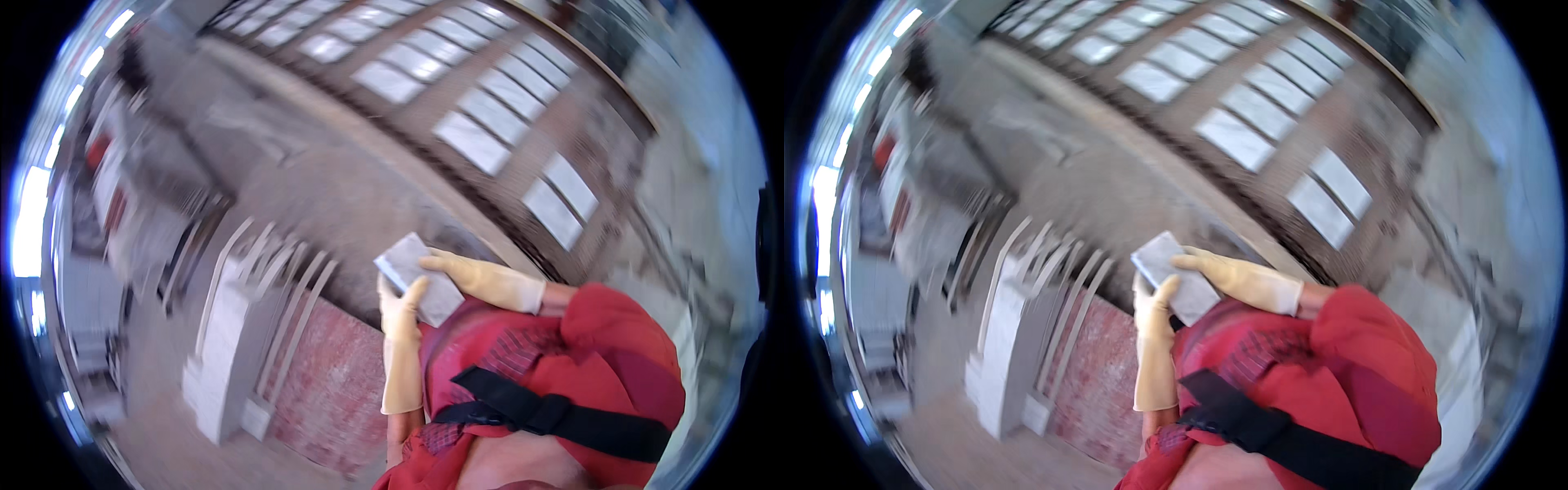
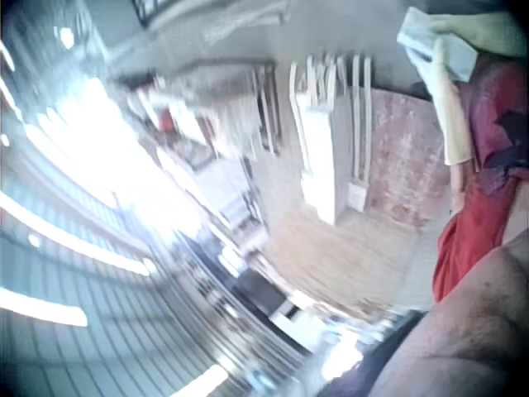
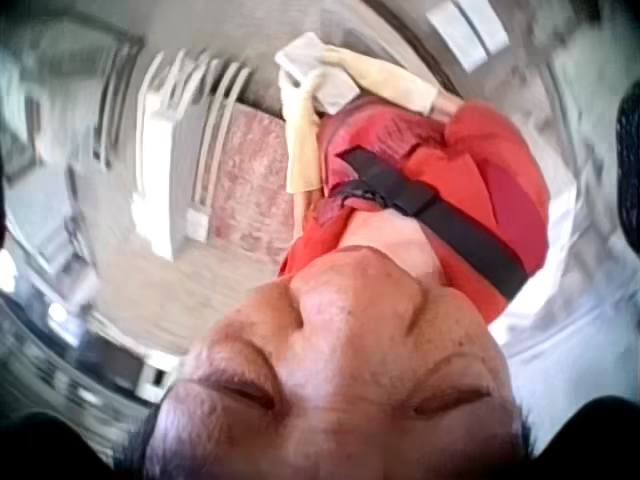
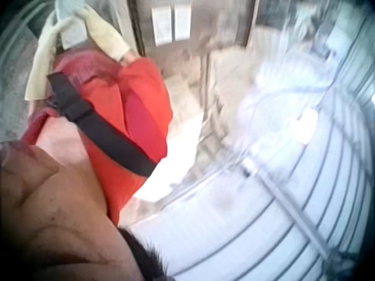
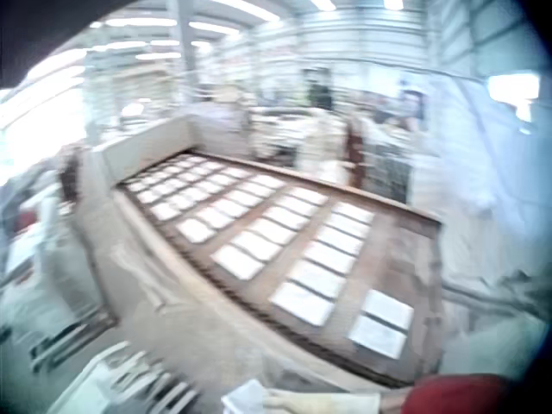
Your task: The person picks up small white rectangular tiles from a stack on the floor and places them onto a metal mesh rack. They arrange the tiles in neat rows, filling the available spaces on the rack.
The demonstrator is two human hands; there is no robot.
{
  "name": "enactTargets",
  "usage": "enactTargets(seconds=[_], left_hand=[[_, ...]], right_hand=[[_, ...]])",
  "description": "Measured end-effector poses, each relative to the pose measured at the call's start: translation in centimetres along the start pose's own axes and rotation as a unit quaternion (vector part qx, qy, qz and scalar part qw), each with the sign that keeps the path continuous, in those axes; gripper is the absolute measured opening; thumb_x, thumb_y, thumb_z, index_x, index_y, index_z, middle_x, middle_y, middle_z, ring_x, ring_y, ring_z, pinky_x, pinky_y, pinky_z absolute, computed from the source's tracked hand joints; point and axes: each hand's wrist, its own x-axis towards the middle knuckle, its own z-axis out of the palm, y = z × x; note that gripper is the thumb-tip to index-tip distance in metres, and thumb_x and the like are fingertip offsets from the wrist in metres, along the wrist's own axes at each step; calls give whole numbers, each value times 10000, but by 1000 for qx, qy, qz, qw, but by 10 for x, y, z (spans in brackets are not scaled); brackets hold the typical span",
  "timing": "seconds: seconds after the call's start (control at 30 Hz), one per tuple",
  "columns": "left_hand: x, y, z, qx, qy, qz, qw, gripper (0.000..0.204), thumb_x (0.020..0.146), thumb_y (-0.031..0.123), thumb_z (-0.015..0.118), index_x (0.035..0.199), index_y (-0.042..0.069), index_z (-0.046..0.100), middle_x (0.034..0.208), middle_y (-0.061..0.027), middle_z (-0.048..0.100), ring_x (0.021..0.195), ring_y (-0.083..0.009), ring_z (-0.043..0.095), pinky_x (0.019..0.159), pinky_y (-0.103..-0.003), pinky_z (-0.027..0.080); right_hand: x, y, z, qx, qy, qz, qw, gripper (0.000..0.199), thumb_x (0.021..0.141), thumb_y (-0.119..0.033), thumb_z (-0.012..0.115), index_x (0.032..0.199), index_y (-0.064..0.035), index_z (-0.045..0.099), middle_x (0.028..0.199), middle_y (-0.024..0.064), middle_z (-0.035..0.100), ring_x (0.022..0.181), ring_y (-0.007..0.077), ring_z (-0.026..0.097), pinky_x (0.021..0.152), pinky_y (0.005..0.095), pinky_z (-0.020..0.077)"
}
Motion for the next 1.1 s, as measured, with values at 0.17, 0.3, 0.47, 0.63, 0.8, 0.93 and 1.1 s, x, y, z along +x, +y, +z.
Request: enactTargets(seconds=[0.17,0.3,0.47,0.63,0.8,0.93,1.1], left_hand=[[1,-4,73,119,-51,-16,991,949,964,144,840,1741,78,299,1552,-186,583,1347,-316,642,1099,-450,573],[2,17,129,196,-106,-59,973,973,999,235,828,1771,106,249,1620,-187,522,1391,-322,600,1111,-467,549],[-11,21,187,311,-204,-72,925,929,1028,337,795,1773,129,282,1581,-191,570,1302,-320,671,1091,-466,543],[-11,13,205,270,-344,-87,895,625,1147,273,617,1700,66,414,1460,-237,664,1150,-291,742,1093,-445,581],[-10,7,179,275,-289,-94,912,530,1170,303,578,1635,56,518,1405,-244,718,1222,-323,743,1102,-460,595],[7,-5,148,241,-209,-91,943,544,1159,348,588,1620,62,542,1405,-262,712,1205,-372,748,1078,-496,613],[11,-14,143,200,-182,-105,957,595,1144,395,602,1627,54,532,1399,-286,707,1228,-430,728,1080,-539,609]], right_hand=[[-65,-43,-25,271,71,31,960,627,1145,-414,618,1677,-119,469,1623,77,592,1463,178,581,1243,369,454],[-86,-57,-42,295,131,-26,946,656,1117,-438,653,1667,-127,481,1592,69,616,1434,172,602,1227,374,476],[-116,-20,-92,342,164,-132,916,766,966,-422,849,1584,-90,541,1440,138,703,1306,288,703,1084,462,603],[-173,10,-144,355,229,-218,880,845,887,-314,931,1575,-28,531,1425,155,708,1260,289,725,1029,471,649],[-251,28,-177,194,478,-220,828,905,871,-350,897,1594,26,503,1408,179,704,1247,285,713,1072,437,592],[-303,34,-203,142,532,-185,814,990,846,-339,887,1642,59,455,1444,191,695,1276,293,702,1090,433,566],[-322,46,-215,86,571,-149,803,1036,826,-315,895,1659,81,422,1479,231,674,1317,310,691,1116,436,554]])
